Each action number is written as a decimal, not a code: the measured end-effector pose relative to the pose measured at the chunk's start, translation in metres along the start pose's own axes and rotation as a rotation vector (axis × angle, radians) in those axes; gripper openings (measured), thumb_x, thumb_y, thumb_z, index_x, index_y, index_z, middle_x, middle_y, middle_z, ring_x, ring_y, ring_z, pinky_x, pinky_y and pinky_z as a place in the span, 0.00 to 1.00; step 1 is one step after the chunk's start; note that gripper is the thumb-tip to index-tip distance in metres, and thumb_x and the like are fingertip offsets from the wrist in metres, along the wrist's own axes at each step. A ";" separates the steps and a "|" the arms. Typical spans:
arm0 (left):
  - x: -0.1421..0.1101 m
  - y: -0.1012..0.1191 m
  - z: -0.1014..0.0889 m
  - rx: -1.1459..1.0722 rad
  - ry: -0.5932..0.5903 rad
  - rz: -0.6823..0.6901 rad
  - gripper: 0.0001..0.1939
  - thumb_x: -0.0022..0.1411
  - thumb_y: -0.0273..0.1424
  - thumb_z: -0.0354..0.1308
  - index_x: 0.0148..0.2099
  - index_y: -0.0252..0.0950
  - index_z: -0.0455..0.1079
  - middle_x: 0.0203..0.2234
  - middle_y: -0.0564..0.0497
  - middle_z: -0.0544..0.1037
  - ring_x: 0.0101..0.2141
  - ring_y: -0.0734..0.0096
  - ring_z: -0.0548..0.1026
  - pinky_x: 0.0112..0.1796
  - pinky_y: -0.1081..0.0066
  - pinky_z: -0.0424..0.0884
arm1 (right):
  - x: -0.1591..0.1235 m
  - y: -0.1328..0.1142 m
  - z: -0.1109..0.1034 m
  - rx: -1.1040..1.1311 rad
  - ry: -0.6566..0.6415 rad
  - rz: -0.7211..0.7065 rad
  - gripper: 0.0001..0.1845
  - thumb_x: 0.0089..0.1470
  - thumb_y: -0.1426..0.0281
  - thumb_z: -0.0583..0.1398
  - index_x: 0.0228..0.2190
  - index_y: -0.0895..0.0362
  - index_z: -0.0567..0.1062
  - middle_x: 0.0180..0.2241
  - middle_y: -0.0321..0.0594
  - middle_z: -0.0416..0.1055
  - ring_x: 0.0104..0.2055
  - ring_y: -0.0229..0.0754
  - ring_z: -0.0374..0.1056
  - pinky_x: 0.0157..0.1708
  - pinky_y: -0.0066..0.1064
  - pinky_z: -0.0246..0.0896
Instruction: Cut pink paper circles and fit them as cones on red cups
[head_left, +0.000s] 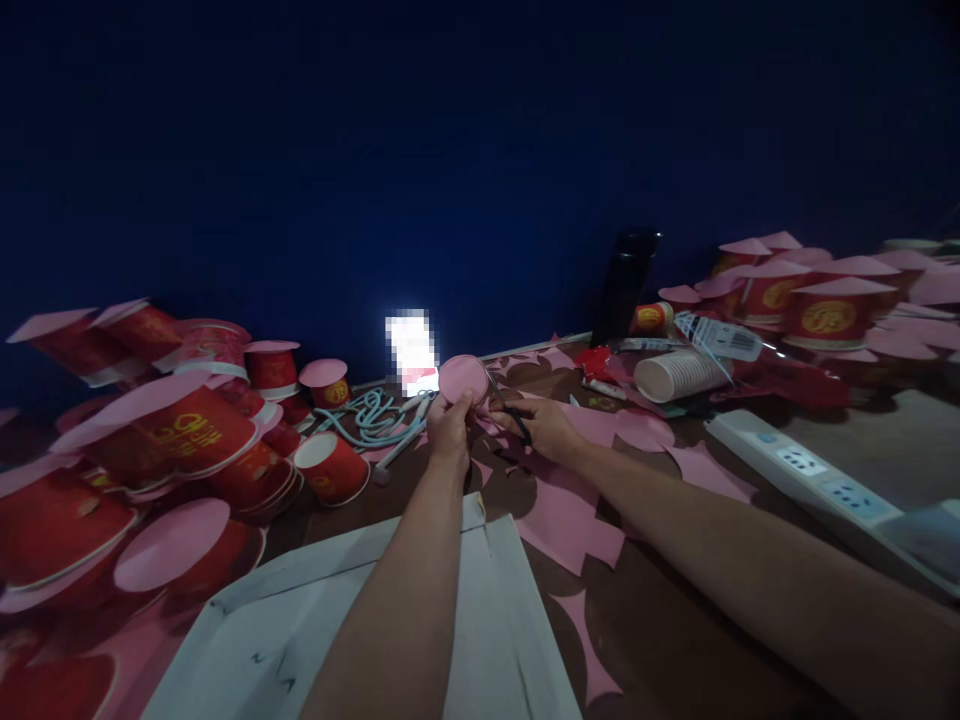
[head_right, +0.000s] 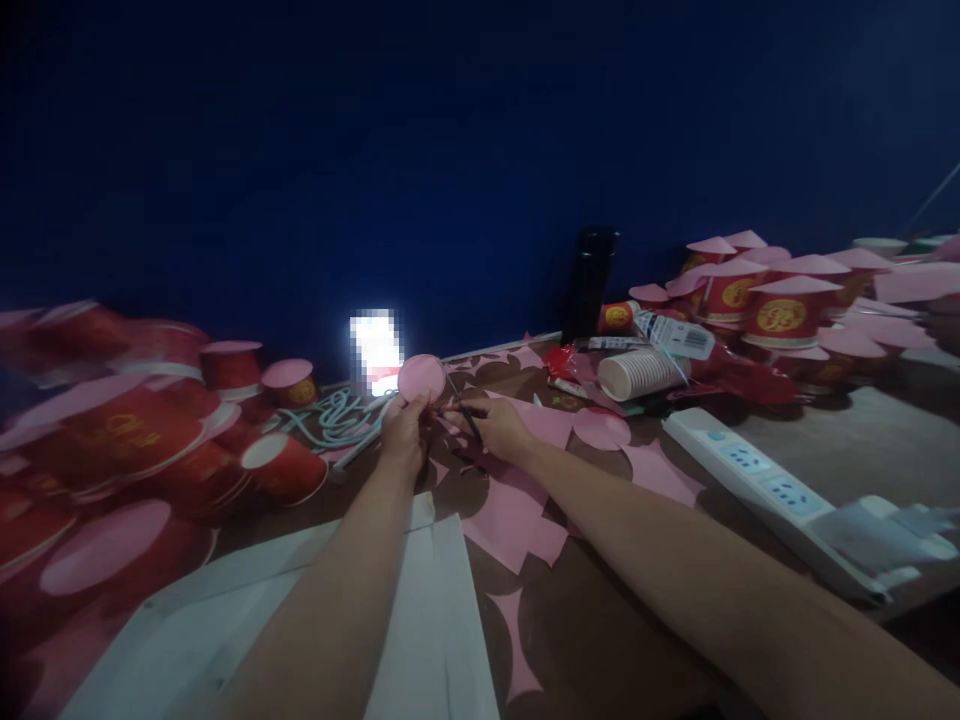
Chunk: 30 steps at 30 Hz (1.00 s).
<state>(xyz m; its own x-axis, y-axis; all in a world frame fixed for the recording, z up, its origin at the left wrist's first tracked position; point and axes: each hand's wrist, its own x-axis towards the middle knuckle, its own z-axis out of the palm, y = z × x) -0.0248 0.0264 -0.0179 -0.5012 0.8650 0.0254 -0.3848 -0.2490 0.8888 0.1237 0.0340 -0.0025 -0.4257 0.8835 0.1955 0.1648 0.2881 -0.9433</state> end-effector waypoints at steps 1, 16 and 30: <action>0.000 0.000 0.000 0.004 0.003 -0.002 0.20 0.40 0.38 0.69 0.33 0.32 0.70 0.19 0.57 0.69 0.18 0.81 0.63 0.22 0.75 0.58 | 0.000 0.000 0.000 0.003 0.003 0.001 0.22 0.47 0.55 0.63 0.39 0.57 0.81 0.32 0.39 0.77 0.28 0.38 0.69 0.26 0.26 0.62; -0.001 0.004 0.001 0.003 0.035 -0.008 0.19 0.39 0.38 0.68 0.32 0.33 0.68 0.18 0.58 0.67 0.18 0.81 0.63 0.22 0.76 0.58 | 0.002 0.002 -0.002 -0.037 -0.006 -0.067 0.20 0.49 0.56 0.62 0.38 0.56 0.81 0.37 0.41 0.78 0.39 0.44 0.72 0.39 0.31 0.66; 0.000 0.005 0.002 0.015 0.080 0.012 0.19 0.40 0.39 0.68 0.31 0.33 0.68 0.18 0.58 0.67 0.18 0.81 0.63 0.22 0.76 0.59 | 0.000 0.004 0.002 0.049 -0.011 0.015 0.24 0.46 0.54 0.64 0.40 0.58 0.80 0.33 0.41 0.77 0.29 0.39 0.70 0.26 0.27 0.65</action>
<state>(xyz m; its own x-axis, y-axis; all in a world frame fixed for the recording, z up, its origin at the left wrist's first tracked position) -0.0255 0.0258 -0.0127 -0.5663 0.8242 -0.0005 -0.3670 -0.2516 0.8956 0.1224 0.0343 -0.0064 -0.4331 0.8835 0.1786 0.1273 0.2561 -0.9582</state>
